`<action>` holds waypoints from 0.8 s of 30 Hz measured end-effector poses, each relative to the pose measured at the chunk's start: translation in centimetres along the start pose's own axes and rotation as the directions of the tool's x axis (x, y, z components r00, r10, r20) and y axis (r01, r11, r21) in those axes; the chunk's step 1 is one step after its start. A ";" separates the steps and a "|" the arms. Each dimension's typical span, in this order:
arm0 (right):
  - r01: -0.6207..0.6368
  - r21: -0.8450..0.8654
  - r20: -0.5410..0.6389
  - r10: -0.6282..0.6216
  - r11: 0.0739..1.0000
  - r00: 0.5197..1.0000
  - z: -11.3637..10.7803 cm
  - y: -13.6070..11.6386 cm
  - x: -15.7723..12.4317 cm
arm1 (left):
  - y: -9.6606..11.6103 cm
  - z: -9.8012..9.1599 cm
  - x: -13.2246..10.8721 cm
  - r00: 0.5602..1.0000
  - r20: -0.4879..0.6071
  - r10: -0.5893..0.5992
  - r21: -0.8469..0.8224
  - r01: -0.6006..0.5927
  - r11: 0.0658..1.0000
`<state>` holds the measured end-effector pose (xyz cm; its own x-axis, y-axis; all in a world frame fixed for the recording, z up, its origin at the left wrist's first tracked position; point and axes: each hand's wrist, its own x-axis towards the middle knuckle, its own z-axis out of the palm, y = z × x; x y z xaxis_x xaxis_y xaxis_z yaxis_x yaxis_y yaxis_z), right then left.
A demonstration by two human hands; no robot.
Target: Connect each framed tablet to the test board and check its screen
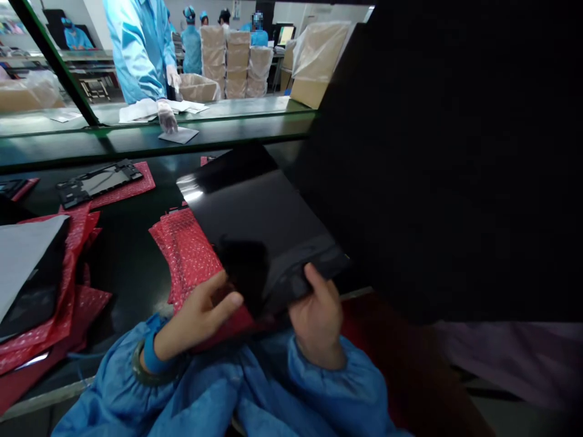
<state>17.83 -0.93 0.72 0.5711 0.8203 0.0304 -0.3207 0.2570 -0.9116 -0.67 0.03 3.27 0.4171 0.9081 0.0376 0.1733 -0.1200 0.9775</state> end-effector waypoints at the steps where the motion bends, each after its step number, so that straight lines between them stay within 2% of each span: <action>1: 0.107 -0.029 -0.103 -0.110 0.994 0.989 -0.2 -0.6 0.6 | 0.4 -0.5 0.0 1.000 -0.009 0.010 0.127 -0.009 0.992; 3: 0.314 -0.160 -0.221 -0.345 0.936 0.912 -0.7 -1.7 1.0 | 0.6 -1.5 -0.1 0.986 -0.151 0.076 0.398 -0.010 0.917; 4: 0.398 -0.247 -0.219 -0.451 0.884 0.865 -0.9 -2.1 0.8 | 0.4 -2.0 -0.1 0.962 -0.234 0.138 0.510 0.001 0.860; 6: 0.526 -0.405 -0.090 -0.605 0.748 0.791 -1.4 -2.6 0.2 | -0.3 -2.8 -0.1 0.915 -0.326 0.236 0.640 0.030 0.768; 8: 0.670 -0.460 0.212 -0.661 0.582 0.720 -1.6 -2.7 -0.2 | -1.1 -3.3 0.1 0.910 -0.339 0.238 0.669 0.055 0.741; 9: 0.771 -0.414 0.402 -0.662 0.485 0.632 -1.5 -2.6 -0.3 | -1.5 -3.4 0.2 0.913 -0.342 0.220 0.665 0.070 0.743; 10: 0.868 -0.319 0.575 -0.651 0.381 0.496 -1.3 -2.3 -0.2 | -1.8 -3.5 0.3 0.915 -0.354 0.194 0.652 0.093 0.753; 11: 0.940 -0.203 0.698 -0.633 0.274 0.335 -1.0 -1.9 0.0 | -2.1 -3.5 0.4 0.914 -0.374 0.159 0.630 0.124 0.767; 12: 0.981 -0.098 0.769 -0.613 0.169 0.182 -0.6 -1.4 0.3 | -2.3 -3.6 0.5 0.906 -0.405 0.127 0.599 0.158 0.785; 13: 0.997 -0.018 0.806 -0.589 0.075 0.059 -0.2 -0.8 0.5 | -2.4 -3.6 0.5 0.891 -0.443 0.101 0.565 0.190 0.803; 14: 1.000 0.027 0.827 -0.562 0.002 -0.021 0.2 -0.2 0.7 | -2.5 -3.7 0.6 0.871 -0.484 0.079 0.531 0.220 0.818; 15: 0.998 0.040 0.849 -0.526 -0.041 -0.056 0.5 0.4 0.8 | -2.5 -3.8 0.6 0.851 -0.522 0.061 0.502 0.249 0.828; 16: 0.998 0.033 0.876 -0.479 -0.055 -0.056 0.8 0.9 0.7 | -2.6 -3.9 0.6 0.829 -0.557 0.051 0.483 0.274 0.832; 18: 1.000 0.003 0.922 -0.388 -0.018 -0.010 1.0 1.3 0.4 | -2.7 -4.2 0.6 0.790 -0.611 0.053 0.475 0.313 0.822; 20: 0.996 -0.016 0.943 -0.329 0.086 0.044 0.8 0.9 0.2 | -2.8 -4.4 0.7 0.764 -0.638 0.100 0.512 0.323 0.796; 22: 0.986 -0.029 0.935 -0.344 0.162 0.084 0.3 0.0 0.5 | -2.7 -4.3 0.7 0.732 -0.647 0.216 0.590 0.300 0.750; 23: 0.984 -0.066 0.919 -0.375 0.168 0.126 -0.1 -0.4 1.0 | -2.5 -4.2 0.8 0.711 -0.641 0.288 0.632 0.276 0.725; 24: 0.978 -0.137 0.893 -0.407 0.158 0.191 -0.4 -0.6 1.5 | -2.4 -4.0 0.8 0.691 -0.627 0.359 0.670 0.243 0.702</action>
<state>19.22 -0.07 1.17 -0.4350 0.5086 0.7430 0.6115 0.7726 -0.1709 -4.29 2.65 1.80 -0.2084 0.8362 0.5074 0.8206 -0.1328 0.5559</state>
